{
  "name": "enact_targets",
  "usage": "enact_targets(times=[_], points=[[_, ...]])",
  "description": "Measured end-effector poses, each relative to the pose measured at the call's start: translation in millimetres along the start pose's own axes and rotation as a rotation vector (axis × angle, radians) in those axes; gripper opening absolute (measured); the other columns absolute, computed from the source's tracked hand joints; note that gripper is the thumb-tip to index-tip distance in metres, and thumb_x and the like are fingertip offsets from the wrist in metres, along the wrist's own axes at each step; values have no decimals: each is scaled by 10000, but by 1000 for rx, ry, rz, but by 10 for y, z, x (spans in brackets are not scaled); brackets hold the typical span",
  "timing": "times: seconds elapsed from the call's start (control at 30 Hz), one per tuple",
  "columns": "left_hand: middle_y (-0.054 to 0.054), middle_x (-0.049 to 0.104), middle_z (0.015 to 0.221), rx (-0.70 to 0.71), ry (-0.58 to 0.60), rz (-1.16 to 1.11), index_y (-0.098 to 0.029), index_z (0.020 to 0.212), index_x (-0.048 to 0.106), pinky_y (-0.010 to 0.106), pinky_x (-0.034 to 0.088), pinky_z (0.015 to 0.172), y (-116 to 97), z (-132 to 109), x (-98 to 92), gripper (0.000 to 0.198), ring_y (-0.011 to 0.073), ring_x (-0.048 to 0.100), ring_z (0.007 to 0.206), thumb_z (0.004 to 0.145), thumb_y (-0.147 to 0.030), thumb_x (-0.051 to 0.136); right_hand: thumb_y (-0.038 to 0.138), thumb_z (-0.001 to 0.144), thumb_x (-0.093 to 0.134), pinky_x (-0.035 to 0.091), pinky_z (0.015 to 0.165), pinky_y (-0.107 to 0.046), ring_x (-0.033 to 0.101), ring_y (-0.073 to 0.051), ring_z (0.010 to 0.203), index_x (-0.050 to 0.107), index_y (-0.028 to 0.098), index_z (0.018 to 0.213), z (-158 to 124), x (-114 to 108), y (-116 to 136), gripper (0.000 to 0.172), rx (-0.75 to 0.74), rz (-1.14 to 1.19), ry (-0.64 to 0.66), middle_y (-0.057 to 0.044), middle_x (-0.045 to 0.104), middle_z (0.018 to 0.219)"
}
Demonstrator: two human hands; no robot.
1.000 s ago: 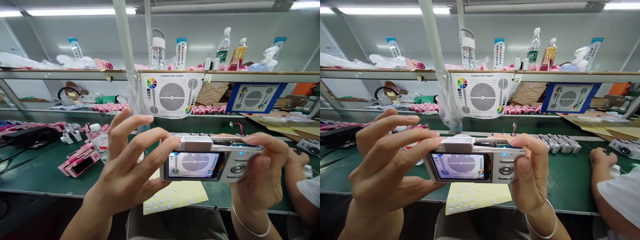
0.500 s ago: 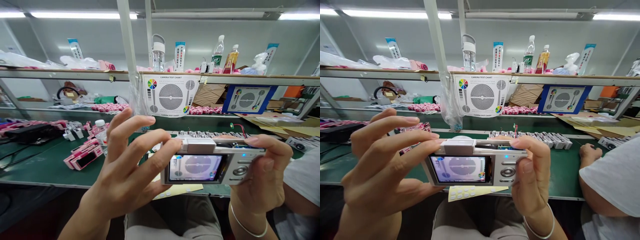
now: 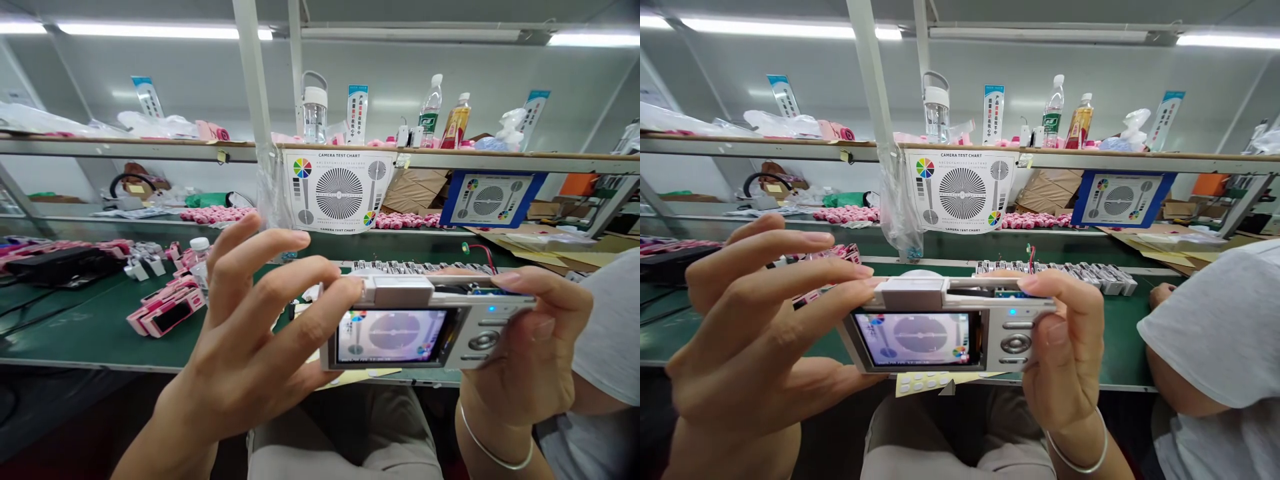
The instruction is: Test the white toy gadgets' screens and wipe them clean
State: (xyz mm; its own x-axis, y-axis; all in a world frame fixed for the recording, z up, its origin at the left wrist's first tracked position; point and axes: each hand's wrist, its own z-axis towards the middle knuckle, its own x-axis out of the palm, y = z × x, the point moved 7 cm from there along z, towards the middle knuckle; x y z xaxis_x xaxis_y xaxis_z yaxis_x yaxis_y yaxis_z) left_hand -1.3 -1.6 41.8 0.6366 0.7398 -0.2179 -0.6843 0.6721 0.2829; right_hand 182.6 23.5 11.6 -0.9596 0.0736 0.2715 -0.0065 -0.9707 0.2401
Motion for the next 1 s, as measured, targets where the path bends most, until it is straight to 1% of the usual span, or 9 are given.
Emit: enact_targets(times=[0.2,0.33,0.47,0.63,0.77,0.9,1.0], points=[[18,595,950,-7,4,2,-247,1045,565,449,307,1085,-30,-4,-13,294,240,474,1099,757,-242,627,268,899,417,502,568,-355,630,-213,763,567,238,1027,12,23,7,200,2,20,28,-50,637,885],[7,594,932,-18,0,7,-273,1039,560,455,319,1073,-15,9,-3,293,235,480,1092,756,-245,632,254,888,441,500,589,-356,624,-209,765,584,226,1007,5,0,17,189,-6,32,-11,-49,612,890],[9,593,929,14,-6,-10,-271,1043,564,451,323,1072,-13,9,0,297,236,483,1088,755,-266,639,277,889,438,506,581,-362,626,-212,757,584,243,999,-3,-15,12,186,-7,-7,-35,-45,599,881],[-1,595,954,-23,20,-2,-314,1091,542,461,316,1074,9,-15,19,337,239,476,1106,767,-313,634,281,899,414,509,579,-354,626,-210,763,575,251,999,-13,-10,-3,192,-15,-54,-33,-36,610,855],[7,592,952,-34,25,-1,-297,1093,547,468,296,1090,30,-21,29,317,240,470,1112,782,-291,609,292,890,435,499,592,-361,617,-208,744,593,255,987,-21,-25,-38,189,4,-77,-52,-36,589,857],[1,581,944,39,76,29,-287,1026,577,447,291,1099,51,-15,55,274,228,470,1096,758,-237,610,273,891,443,501,617,-353,614,-204,761,604,240,997,-14,-30,-64,195,8,-72,-47,-37,580,872],[13,565,966,98,108,38,-240,1011,583,451,292,1094,59,-18,83,279,233,462,1085,736,-197,610,272,894,443,510,628,-358,622,-206,782,599,223,1010,-14,-22,-93,201,23,-57,-20,-42,572,891]])
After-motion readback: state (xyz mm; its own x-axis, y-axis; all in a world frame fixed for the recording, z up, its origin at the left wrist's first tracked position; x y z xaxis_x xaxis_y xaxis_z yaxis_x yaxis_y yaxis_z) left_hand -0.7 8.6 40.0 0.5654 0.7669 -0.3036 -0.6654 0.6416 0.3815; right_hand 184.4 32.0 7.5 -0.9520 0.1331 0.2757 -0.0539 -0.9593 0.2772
